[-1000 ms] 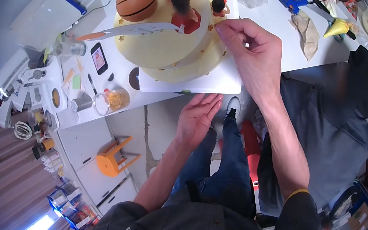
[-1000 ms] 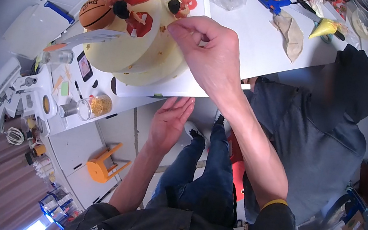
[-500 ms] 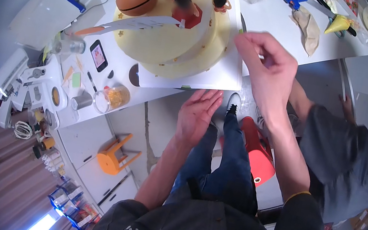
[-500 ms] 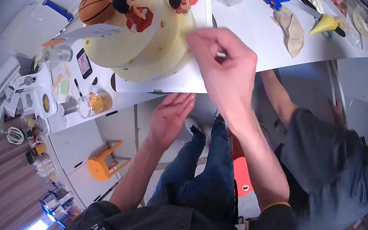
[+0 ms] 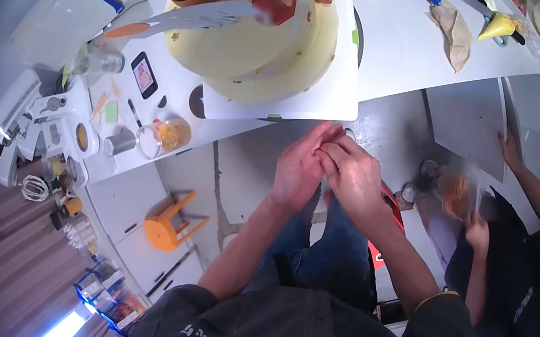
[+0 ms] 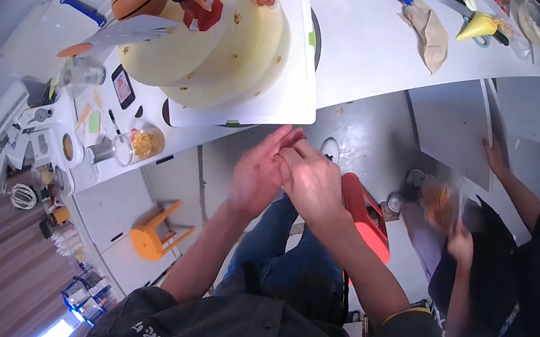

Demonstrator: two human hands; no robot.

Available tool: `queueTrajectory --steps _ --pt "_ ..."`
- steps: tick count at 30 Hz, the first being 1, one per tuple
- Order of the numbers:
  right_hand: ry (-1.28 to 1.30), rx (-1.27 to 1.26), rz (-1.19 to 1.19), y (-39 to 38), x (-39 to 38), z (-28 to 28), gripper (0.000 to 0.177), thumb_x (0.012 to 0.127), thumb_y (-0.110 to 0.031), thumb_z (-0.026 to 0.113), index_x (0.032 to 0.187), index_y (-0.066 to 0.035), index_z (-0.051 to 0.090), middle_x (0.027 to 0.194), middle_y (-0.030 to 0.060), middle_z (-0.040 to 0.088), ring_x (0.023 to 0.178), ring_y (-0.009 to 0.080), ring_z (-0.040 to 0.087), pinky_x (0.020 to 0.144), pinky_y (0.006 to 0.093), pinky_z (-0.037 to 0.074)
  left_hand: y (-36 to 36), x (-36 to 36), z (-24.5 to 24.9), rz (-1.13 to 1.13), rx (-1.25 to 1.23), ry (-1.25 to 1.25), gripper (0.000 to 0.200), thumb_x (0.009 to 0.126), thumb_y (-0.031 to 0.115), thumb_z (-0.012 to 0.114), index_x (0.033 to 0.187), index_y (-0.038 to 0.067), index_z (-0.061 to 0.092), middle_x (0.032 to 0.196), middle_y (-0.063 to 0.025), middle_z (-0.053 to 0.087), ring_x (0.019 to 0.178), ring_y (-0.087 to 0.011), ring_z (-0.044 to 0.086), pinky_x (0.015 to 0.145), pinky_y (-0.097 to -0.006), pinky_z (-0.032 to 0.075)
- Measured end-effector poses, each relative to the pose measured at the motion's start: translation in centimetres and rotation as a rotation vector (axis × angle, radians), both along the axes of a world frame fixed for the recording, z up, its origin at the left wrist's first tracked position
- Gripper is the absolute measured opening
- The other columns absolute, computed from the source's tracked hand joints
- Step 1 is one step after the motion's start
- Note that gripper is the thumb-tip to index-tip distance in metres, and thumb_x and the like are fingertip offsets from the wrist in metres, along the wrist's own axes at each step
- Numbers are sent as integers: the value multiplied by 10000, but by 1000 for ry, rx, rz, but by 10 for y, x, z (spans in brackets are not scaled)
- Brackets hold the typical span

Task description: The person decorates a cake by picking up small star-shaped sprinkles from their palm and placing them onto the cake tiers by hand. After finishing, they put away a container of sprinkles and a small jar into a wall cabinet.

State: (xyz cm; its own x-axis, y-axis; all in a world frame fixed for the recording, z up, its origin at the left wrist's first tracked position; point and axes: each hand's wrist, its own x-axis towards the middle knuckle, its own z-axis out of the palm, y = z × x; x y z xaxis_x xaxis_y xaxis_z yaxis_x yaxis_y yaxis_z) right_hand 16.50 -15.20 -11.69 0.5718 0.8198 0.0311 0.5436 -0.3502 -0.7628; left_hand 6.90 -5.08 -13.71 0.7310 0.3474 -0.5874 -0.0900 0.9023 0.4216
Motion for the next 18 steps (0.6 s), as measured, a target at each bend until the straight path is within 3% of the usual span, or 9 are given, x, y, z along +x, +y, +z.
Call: queueTrajectory --steps 6,13,18 --pt "50 105 -43 10 4 16 110 897 -43 729 1001 -9 736 950 130 706 738 312 697 661 385 569 7 -5 10 64 -93 -12 490 1113 220 401 1510 -66 411 1452 -207 536 1373 -296 509 1191 -429 388" --pt "101 266 -145 44 19 67 100 921 -33 740 1015 1 746 878 90 685 627 133 585 539 273 436 8 -36 -7 129 -80 0 502 1110 239 375 1498 -79 399 1482 -287 494 1405 -380 490 1233 -489 357" --pt "26 269 -154 68 23 73 108 901 -30 765 1005 -1 763 840 63 669 600 94 522 529 256 412 13 -54 -11 161 -61 19 498 1111 240 371 1490 -81 409 1461 -291 517 1384 -390 512 1228 -493 367"
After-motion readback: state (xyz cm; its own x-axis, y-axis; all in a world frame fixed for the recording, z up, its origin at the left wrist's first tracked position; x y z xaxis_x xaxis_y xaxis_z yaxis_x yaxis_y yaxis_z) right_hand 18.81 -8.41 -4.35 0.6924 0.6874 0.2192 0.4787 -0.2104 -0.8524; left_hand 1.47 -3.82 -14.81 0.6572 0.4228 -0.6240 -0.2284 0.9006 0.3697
